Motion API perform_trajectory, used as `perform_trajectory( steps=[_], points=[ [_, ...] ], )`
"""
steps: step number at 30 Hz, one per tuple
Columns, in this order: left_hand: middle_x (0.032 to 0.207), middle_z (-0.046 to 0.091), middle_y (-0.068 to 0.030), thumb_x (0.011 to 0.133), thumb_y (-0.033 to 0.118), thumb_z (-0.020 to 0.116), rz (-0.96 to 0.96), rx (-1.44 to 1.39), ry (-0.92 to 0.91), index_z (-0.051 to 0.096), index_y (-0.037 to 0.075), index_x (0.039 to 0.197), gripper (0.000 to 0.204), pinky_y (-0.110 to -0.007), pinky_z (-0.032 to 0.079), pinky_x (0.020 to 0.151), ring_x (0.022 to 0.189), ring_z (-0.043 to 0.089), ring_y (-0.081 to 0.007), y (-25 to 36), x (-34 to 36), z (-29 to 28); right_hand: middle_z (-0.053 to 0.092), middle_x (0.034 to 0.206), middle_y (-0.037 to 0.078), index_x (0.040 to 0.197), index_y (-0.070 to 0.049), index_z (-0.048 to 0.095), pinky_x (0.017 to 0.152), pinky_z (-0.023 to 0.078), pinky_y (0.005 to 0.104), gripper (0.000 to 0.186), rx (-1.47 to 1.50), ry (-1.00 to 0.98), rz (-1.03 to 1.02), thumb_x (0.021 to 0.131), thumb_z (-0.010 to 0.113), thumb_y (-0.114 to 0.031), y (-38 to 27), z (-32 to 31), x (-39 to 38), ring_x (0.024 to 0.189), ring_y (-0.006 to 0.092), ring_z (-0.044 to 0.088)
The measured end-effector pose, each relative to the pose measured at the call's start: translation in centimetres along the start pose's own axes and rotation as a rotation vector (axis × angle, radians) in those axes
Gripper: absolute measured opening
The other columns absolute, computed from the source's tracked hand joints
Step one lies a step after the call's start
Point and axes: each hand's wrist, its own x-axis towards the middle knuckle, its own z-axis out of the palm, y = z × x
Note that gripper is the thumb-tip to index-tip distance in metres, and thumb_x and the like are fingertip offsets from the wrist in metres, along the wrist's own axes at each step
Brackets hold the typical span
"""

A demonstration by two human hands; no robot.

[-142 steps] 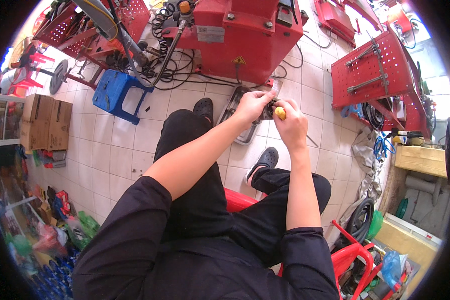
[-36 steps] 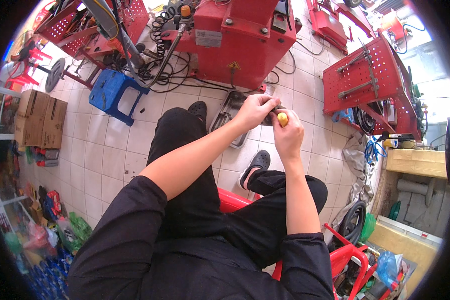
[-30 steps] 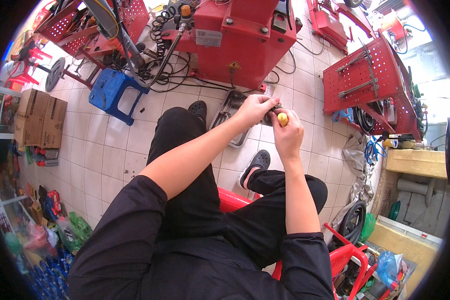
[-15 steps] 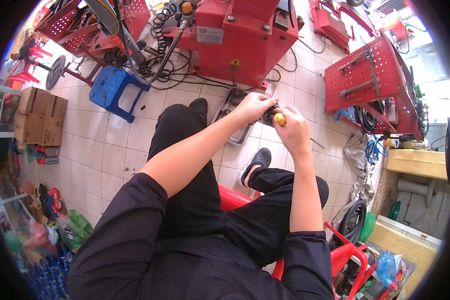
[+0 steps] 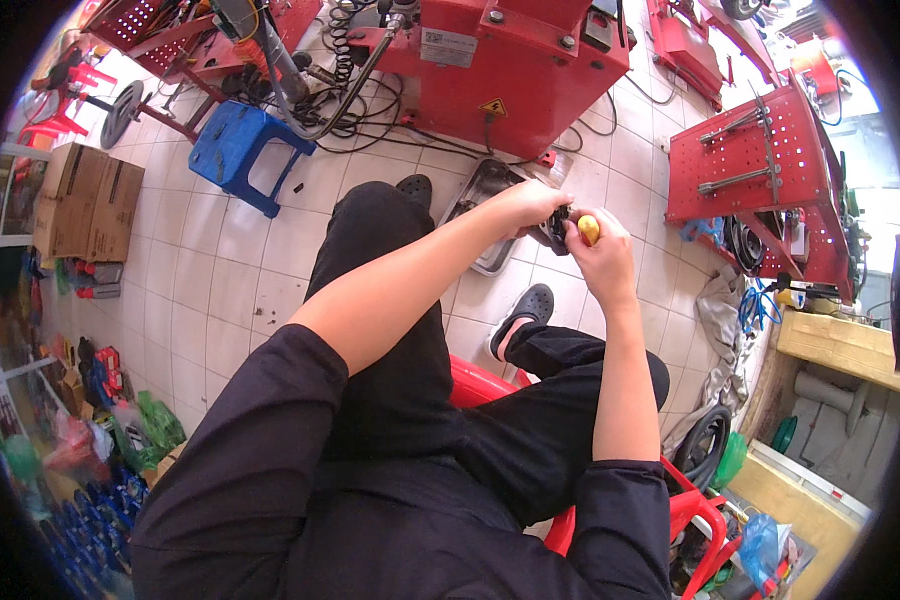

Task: The person sits on a stool and works on a small mechanical part, likely a carburetor, using a yellow-handled screwdriver. They manipulate the part with both hands, using the screwdriver to adjust internal components and remove a small metal piece.

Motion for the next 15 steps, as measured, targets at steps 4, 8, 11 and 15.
perform_trajectory(
  steps=[4,8,11,15],
  points=[
    [0.076,0.06,-0.0064,0.085,0.04,0.044,-0.044,-0.121,-0.043,0.062,0.013,0.1,0.036,-0.028,0.028,0.041,0.047,0.053,-0.0155,0.1,0.0,0.0,0.061,0.082,0.016,0.089,-0.003,0.063,0.067,0.047,0.0371,0.015,0.018,-0.016,0.006,0.079,0.065,-0.014,-0.7,-0.3,0.1,0.075,0.0339,0.06],
    [0.077,0.062,-0.0042,0.083,0.04,0.039,-0.024,-0.107,-0.163,0.061,0.014,0.105,0.041,-0.028,0.03,0.045,0.054,0.057,-0.0162,0.1,-0.1,-0.5,0.061,0.082,0.016,0.087,-0.003,0.063,0.067,0.047,0.037,0.014,-0.05,-0.007,-0.027,0.078,0.065,-0.014,-0.7,-0.5,0.0,0.075,0.0341,0.06],
    [0.073,0.064,-0.0028,0.082,0.042,0.037,0.022,-0.122,-0.269,0.061,0.014,0.1,0.041,-0.025,0.03,0.045,0.054,0.056,-0.0131,-0.7,1.0,-1.0,0.061,0.079,0.015,0.086,-0.003,0.063,0.065,0.047,0.036,0.013,-0.073,0.027,-0.011,0.079,0.064,-0.013,-0.7,-0.7,0.0,0.072,0.0323,0.06],
    [0.071,0.064,-0.0031,0.083,0.044,0.037,0.078,-0.171,-0.363,0.061,0.014,0.102,0.043,-0.023,0.03,0.045,0.054,0.054,-0.0113,-0.5,0.7,-0.8,0.059,0.067,0.009,0.087,0.0,0.062,0.058,0.045,0.0307,0.014,0.199,0.094,0.243,0.082,0.063,-0.013,0.1,-0.7,-0.4,0.06,0.0176,0.055]
  ],
)
